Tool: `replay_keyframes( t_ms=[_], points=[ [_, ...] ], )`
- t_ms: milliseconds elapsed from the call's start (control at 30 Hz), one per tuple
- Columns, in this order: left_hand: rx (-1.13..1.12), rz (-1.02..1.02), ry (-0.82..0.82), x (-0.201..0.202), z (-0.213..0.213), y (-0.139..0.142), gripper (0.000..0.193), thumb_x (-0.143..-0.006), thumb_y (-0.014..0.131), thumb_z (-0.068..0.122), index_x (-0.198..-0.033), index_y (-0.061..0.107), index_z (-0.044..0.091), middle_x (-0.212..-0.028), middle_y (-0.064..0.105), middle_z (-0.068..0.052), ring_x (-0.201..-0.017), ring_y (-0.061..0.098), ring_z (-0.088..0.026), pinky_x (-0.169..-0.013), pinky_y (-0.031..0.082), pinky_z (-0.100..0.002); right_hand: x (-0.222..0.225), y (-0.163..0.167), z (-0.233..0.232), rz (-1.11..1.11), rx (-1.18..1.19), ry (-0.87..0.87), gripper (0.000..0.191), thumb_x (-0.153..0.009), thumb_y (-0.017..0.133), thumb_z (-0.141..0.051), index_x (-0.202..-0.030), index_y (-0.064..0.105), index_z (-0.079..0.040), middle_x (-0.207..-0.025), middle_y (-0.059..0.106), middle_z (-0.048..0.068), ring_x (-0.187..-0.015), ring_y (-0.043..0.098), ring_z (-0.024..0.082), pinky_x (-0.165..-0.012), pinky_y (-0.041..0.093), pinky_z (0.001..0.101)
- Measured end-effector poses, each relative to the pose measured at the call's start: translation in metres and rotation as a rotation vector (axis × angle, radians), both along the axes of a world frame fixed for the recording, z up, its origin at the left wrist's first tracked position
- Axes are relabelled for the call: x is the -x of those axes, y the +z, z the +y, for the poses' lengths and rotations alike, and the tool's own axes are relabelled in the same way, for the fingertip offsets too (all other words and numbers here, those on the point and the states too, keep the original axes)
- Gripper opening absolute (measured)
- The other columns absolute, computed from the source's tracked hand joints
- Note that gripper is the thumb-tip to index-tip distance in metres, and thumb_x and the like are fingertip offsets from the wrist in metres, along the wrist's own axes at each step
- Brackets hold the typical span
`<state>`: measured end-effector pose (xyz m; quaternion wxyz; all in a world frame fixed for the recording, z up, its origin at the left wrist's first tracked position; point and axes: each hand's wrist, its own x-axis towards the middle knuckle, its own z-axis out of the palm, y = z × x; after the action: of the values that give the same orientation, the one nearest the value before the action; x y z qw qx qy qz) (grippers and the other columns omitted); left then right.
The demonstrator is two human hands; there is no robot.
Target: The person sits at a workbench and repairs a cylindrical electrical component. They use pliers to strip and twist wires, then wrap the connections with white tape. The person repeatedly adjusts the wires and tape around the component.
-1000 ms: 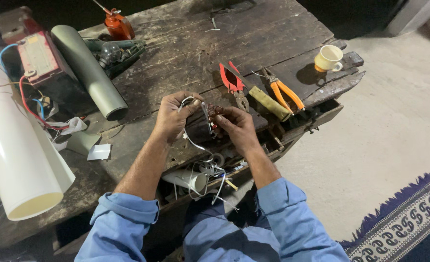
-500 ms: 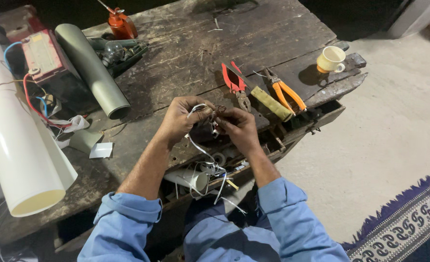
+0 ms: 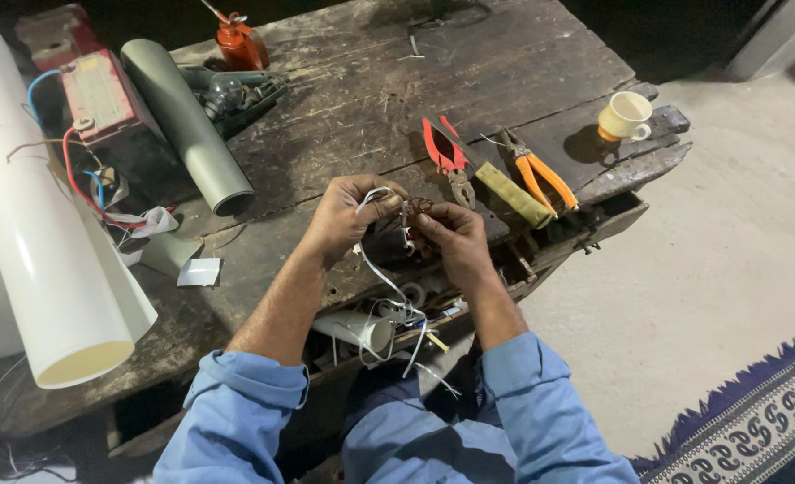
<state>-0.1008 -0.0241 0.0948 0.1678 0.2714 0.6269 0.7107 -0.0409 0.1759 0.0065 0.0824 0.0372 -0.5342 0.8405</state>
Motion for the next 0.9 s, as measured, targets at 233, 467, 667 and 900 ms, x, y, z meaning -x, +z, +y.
replay_keyframes(
  t_ms=[233, 467, 667, 900],
  points=[
    [-0.017, -0.106, 0.017, 0.001, 0.004, 0.001, 0.011, -0.094, 0.072, 0.003, -0.103, 0.076, -0.001, -0.089, 0.076, -0.005, -0.078, 0.069, -0.010, -0.072, 0.058, -0.025, -0.006, 0.016, 0.008, -0.012, -0.039, 0.006, 0.017, -0.097, 0.070, -0.006, -0.111, 0.073, 0.003, -0.094, 0.078, 0.010, -0.072, 0.070, 0.013, -0.061, 0.053, 0.0265],
    [0.034, -0.105, -0.052, -0.005, 0.010, 0.012, 0.013, -0.094, 0.072, 0.006, -0.103, 0.076, -0.003, -0.088, 0.077, -0.007, -0.077, 0.072, -0.012, -0.071, 0.061, -0.028, -0.001, 0.020, 0.008, 0.078, -0.100, 0.055, 0.014, -0.098, 0.073, -0.008, -0.107, 0.072, 0.002, -0.089, 0.075, 0.008, -0.073, 0.069, 0.012, -0.063, 0.054, 0.0265],
    [0.087, -0.041, -0.014, -0.008, 0.013, 0.014, 0.016, -0.095, 0.073, 0.012, -0.104, 0.075, -0.001, -0.087, 0.077, -0.007, -0.077, 0.072, -0.012, -0.072, 0.061, -0.028, 0.001, 0.017, 0.011, 0.058, -0.135, 0.034, 0.012, -0.096, 0.073, -0.007, -0.105, 0.072, 0.001, -0.086, 0.075, 0.008, -0.072, 0.068, 0.012, -0.062, 0.053, 0.0259],
    [0.050, -0.010, 0.004, 0.000, 0.012, 0.010, 0.012, -0.097, 0.072, 0.009, -0.103, 0.074, -0.001, -0.084, 0.073, -0.003, -0.075, 0.064, -0.010, -0.071, 0.055, -0.028, 0.001, 0.011, 0.006, 0.047, -0.132, 0.033, 0.010, -0.094, 0.075, -0.007, -0.100, 0.072, 0.000, -0.085, 0.074, 0.007, -0.071, 0.068, 0.013, -0.063, 0.055, 0.0277]
  ],
)
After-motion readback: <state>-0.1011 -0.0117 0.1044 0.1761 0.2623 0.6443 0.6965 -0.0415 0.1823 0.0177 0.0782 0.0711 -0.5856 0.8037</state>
